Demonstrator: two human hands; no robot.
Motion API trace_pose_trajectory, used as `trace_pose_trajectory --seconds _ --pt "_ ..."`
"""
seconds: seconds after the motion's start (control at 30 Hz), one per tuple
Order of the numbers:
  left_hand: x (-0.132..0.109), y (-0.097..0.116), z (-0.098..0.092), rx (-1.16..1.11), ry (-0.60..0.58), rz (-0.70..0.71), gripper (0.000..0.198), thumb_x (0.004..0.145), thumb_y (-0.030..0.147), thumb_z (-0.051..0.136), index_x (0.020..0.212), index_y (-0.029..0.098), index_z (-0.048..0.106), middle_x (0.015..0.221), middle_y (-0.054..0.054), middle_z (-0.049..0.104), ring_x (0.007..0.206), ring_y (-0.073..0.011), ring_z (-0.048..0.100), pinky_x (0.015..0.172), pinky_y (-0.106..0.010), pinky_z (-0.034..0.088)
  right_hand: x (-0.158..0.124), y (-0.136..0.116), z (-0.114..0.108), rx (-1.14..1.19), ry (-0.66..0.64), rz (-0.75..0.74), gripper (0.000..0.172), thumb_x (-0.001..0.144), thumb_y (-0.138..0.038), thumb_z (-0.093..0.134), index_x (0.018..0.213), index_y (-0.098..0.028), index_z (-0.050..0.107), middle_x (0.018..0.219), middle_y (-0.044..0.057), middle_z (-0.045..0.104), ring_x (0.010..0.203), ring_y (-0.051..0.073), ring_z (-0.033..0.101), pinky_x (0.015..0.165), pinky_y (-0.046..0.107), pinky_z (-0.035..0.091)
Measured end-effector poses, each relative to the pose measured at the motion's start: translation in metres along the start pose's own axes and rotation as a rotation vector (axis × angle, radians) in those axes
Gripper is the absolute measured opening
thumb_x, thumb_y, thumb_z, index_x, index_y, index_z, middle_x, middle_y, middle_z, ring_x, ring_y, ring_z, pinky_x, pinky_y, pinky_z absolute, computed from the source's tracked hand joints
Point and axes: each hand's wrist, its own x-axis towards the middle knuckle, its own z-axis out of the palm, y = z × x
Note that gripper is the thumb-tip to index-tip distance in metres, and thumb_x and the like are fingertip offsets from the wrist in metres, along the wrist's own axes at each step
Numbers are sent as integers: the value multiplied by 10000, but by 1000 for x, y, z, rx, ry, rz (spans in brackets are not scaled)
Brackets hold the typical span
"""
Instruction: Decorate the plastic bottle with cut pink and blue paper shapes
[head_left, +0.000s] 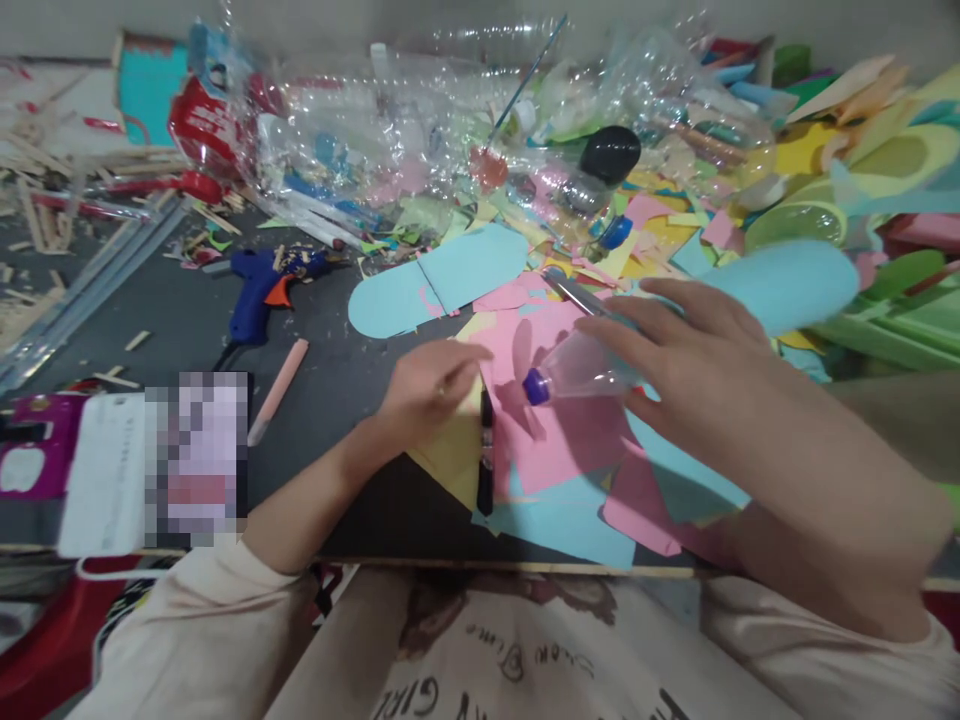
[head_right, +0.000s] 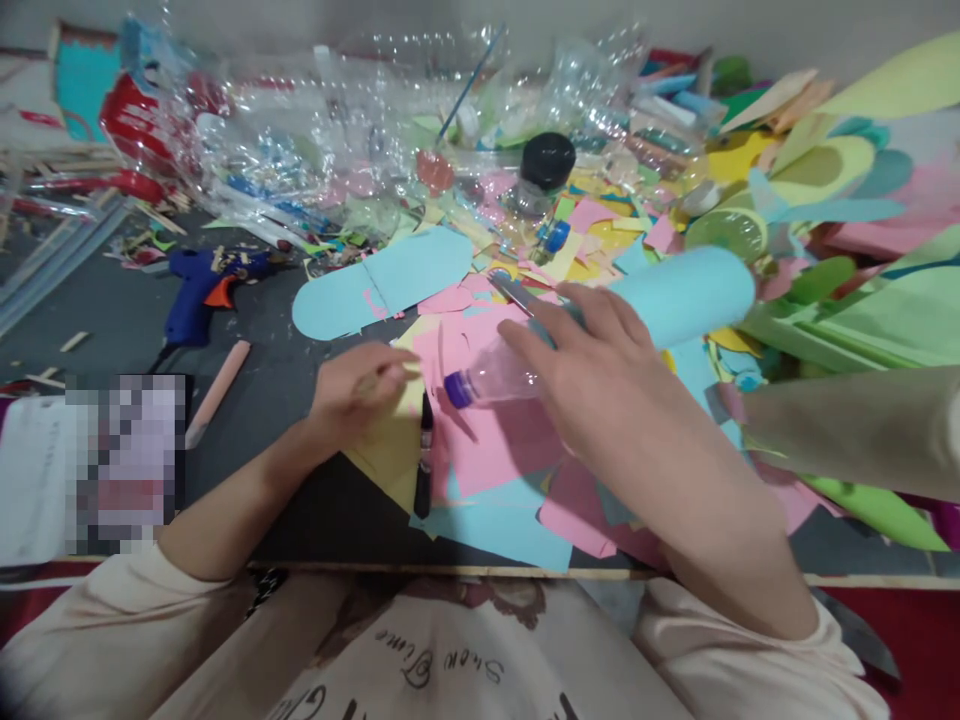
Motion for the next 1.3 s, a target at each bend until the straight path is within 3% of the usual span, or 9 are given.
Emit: trace_pose_trajectory --seconds 0.1,0.23,0.53,0.73,0.83,0.93,1.03,1.13,1.3 --pt "-1 8 -3 181 -303 307 256 874 309 522 660 241 646 473 28 547 445 -113 472 515 -273 315 -3 2 3 -26 -7 4 544 784 -18 461 1288 -221 491 1381 137 498 1335 396 343 1051 554 335" --pt "-2 8 0 331 -426 416 291 871 338 518 620 225 614 456 20 539 406 -117 436 478 -282 233 -1 -14 5 -4 17 -89 657 709 55 437 1298 -235 481 1410 94 482 1363 364 328 1063 553 339" --pt "8 -5 -12 461 -4 -17 445 928 453 430 609 214 627 488 -10 503 509 -159 466 565 -290 305 9 -56 6 138 19 -220 472 854 9 400 1242 -191 580 1474 127 453 1390 308 359 1067 535 391" --pt "7 5 -12 291 -44 20 355 934 352 424 1234 223 562 1157 -72 588 775 -133 580 793 -299 496 17 -63 24 484 95 -300 413 928 -104 436 1292 -270 539 1472 56 465 1408 205 366 1114 440 400" --pt "5 5 -11 332 -78 6 363 936 327 413 1262 237 547 1195 -68 546 768 -111 579 799 -288 516 27 -46 23 725 165 -284 370 965 -181 388 1296 -273 525 1362 47 575 1275 192 529 1035 414 482" --pt "4 3 -10 373 -104 7 383 926 340 429 1282 254 543 1161 -54 539 752 -103 583 758 -268 527 44 -24 29 768 317 -92 325 952 -268 462 1263 -284 555 1389 68 544 1325 268 471 1105 528 379" --pt "3 2 -9 391 -130 14 398 920 361 436 1293 267 537 1159 -46 529 790 -109 597 764 -264 536 61 -8 54 920 392 75 547 900 -413 557 1412 -318 388 1538 71 345 1439 308 285 1114 560 343" --pt "2 1 -9 361 -137 24 368 916 387 441 1239 256 558 1194 -49 527 817 -115 603 768 -266 546 71 -5 77 1108 338 112 692 862 -478 590 1464 -349 273 1575 72 263 1382 304 372 1066 542 400" --pt "2 -4 -11 308 -26 36 453 912 492 447 1286 237 473 1323 -98 475 771 -112 594 700 -275 533 64 -23 65 1092 294 156 571 807 -423 667 1318 -262 470 1341 113 526 1079 262 586 882 453 518"
